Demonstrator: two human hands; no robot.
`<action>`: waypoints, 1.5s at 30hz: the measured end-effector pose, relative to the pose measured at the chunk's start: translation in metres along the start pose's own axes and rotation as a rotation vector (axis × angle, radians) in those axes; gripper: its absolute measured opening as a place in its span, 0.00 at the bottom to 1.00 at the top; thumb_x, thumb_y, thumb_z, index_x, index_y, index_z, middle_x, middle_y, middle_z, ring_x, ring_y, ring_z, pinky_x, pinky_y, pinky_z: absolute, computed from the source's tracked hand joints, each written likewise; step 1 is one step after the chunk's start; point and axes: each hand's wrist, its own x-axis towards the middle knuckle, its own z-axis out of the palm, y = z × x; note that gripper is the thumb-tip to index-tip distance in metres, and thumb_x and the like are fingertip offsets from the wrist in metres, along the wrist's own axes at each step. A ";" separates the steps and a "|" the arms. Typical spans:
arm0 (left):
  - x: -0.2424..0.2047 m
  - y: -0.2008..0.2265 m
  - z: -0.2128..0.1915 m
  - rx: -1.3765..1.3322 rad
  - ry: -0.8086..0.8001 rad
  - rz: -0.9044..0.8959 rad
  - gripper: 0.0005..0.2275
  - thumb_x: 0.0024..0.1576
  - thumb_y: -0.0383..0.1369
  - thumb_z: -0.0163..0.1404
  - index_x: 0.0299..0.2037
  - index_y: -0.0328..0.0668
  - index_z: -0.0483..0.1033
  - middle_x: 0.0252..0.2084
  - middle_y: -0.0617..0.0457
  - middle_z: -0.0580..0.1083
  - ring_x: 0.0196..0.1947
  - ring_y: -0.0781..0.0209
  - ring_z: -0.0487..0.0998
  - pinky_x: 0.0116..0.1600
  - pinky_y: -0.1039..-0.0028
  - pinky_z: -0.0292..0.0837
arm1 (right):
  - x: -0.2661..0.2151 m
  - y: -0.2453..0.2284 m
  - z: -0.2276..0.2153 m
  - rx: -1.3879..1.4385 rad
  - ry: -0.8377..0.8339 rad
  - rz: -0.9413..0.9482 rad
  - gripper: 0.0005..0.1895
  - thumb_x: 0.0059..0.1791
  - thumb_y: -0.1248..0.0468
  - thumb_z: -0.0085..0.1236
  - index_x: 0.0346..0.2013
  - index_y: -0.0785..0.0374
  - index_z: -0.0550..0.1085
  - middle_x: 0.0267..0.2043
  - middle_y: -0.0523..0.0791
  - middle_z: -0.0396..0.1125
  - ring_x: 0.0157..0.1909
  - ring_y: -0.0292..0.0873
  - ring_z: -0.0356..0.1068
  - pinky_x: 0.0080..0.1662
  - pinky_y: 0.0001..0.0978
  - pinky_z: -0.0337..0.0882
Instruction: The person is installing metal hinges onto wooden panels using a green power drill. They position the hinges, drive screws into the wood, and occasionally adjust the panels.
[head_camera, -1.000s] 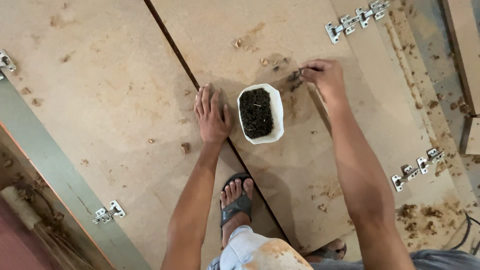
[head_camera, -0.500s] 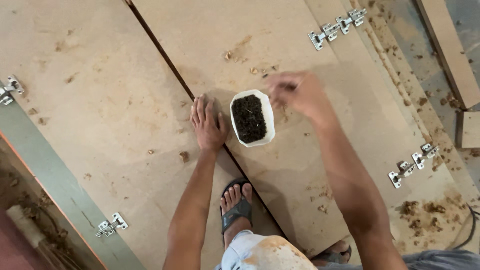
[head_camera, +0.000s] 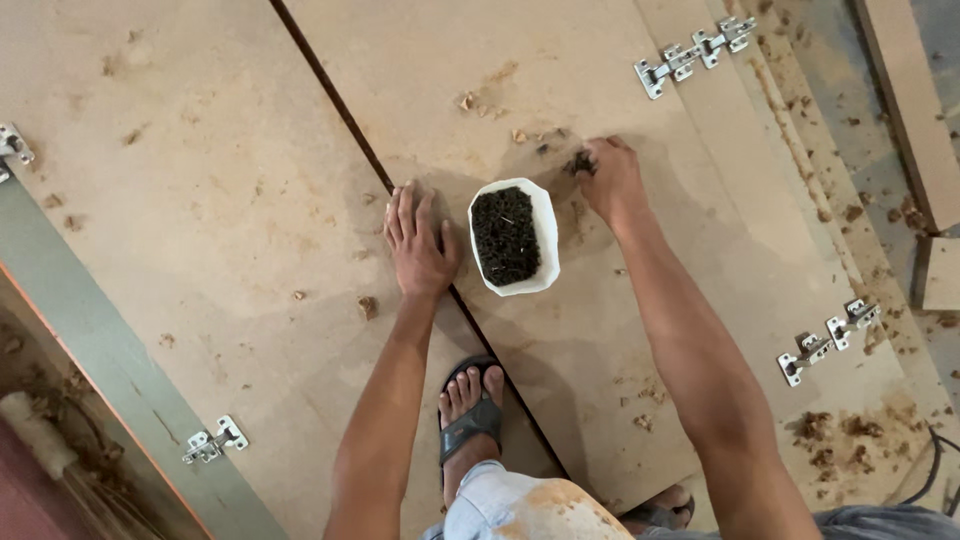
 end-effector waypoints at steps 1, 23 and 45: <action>0.000 0.001 -0.001 -0.001 0.000 -0.006 0.22 0.60 0.35 0.49 0.66 0.42 0.68 0.73 0.41 0.60 0.75 0.39 0.55 0.77 0.49 0.47 | 0.003 0.000 0.002 0.039 -0.003 0.032 0.24 0.46 0.69 0.64 0.57 0.65 0.75 0.58 0.55 0.69 0.60 0.59 0.69 0.63 0.45 0.71; 0.002 0.003 -0.001 0.016 0.018 0.004 0.22 0.59 0.34 0.50 0.66 0.42 0.68 0.73 0.41 0.60 0.75 0.39 0.56 0.76 0.49 0.49 | -0.008 -0.027 0.018 -0.288 0.043 -0.284 0.25 0.44 0.69 0.57 0.57 0.62 0.73 0.59 0.60 0.62 0.57 0.65 0.62 0.48 0.54 0.70; -0.003 -0.003 0.003 0.026 -0.010 0.008 0.23 0.59 0.35 0.49 0.66 0.43 0.66 0.74 0.41 0.58 0.76 0.39 0.53 0.76 0.48 0.46 | -0.050 -0.096 -0.091 0.780 -0.153 -0.071 0.10 0.46 0.70 0.70 0.41 0.70 0.82 0.34 0.47 0.76 0.34 0.33 0.72 0.37 0.25 0.72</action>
